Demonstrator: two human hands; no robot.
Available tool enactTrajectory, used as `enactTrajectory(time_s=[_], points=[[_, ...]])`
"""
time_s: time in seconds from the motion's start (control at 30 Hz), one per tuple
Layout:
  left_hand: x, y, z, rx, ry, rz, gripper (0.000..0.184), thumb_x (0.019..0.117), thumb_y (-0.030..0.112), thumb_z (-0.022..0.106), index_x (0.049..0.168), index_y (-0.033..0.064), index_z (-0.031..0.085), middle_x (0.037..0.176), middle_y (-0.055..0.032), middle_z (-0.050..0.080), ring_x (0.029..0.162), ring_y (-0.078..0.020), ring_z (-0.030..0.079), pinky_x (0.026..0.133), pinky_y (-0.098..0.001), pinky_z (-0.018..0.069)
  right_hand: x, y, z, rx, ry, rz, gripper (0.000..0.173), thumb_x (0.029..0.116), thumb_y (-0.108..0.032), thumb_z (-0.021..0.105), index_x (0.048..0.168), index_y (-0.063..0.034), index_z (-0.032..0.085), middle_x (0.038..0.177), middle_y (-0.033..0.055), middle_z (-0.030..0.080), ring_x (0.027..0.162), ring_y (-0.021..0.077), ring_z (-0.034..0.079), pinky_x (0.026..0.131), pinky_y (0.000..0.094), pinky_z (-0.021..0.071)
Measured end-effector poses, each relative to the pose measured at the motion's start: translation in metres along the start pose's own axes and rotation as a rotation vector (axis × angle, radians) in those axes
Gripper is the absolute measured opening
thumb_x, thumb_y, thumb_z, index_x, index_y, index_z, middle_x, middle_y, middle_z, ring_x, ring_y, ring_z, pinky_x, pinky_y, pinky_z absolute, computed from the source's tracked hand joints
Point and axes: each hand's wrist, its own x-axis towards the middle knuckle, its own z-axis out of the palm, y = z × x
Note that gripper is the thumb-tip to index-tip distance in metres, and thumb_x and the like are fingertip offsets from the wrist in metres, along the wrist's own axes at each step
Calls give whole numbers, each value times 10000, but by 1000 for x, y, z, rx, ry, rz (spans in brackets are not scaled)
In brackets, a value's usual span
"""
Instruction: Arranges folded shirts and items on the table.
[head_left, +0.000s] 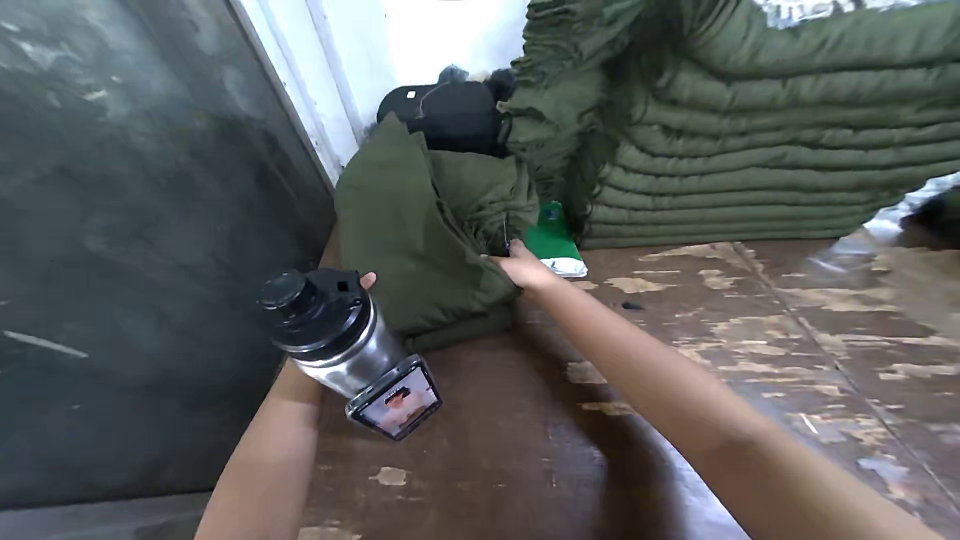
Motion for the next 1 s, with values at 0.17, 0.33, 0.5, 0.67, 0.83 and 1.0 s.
enactTrajectory(time_s=[0.17,0.33,0.5,0.67,0.83,1.0], points=[[46,-75,5,-196,43,-30,654,853,451,804,1365,102,595,1188,-135,718,1051,-248,715,942,-483,584,-26,2,-12,-11,55,-155,731,1006,-516,585,1469,27,423,1425,266,526,1319,345,541,1096,535,452],[28,-68,2,-215,74,8,658,963,496,661,1473,113,498,1333,-134,650,1169,-209,663,1017,-421,542,-48,-2,14,-524,116,-280,791,884,-557,746,1346,31,487,1365,294,512,1143,446,617,883,617,540],[-128,-4,2,-758,347,-221,343,1130,223,236,1283,93,515,1093,-12,670,983,-70,657,855,-267,561,-121,18,14,-387,-55,-764,596,939,-526,646,1136,32,579,1169,171,560,934,195,613,741,338,562],[-234,-25,-10,-539,238,-184,461,1084,261,290,1440,2,430,1362,-88,611,1249,-139,601,1058,-301,478,-194,75,5,-327,-507,-717,451,1041,-402,555,1148,30,624,1080,162,641,874,150,606,780,278,524],[-270,-31,-15,-280,127,202,1014,868,611,671,1547,-32,279,1531,-136,469,1396,-173,480,1106,-354,463,-275,66,32,-818,-581,-431,1107,714,-848,659,1311,76,546,1401,353,493,1269,500,544,899,596,543],[-213,8,9,-184,156,268,1317,659,346,898,1646,114,57,1606,-142,354,1440,-225,409,1127,-433,429,-298,56,64,-971,-485,-226,948,830,-628,730,1408,72,458,1514,390,344,1403,535,398,1012,606,472]])
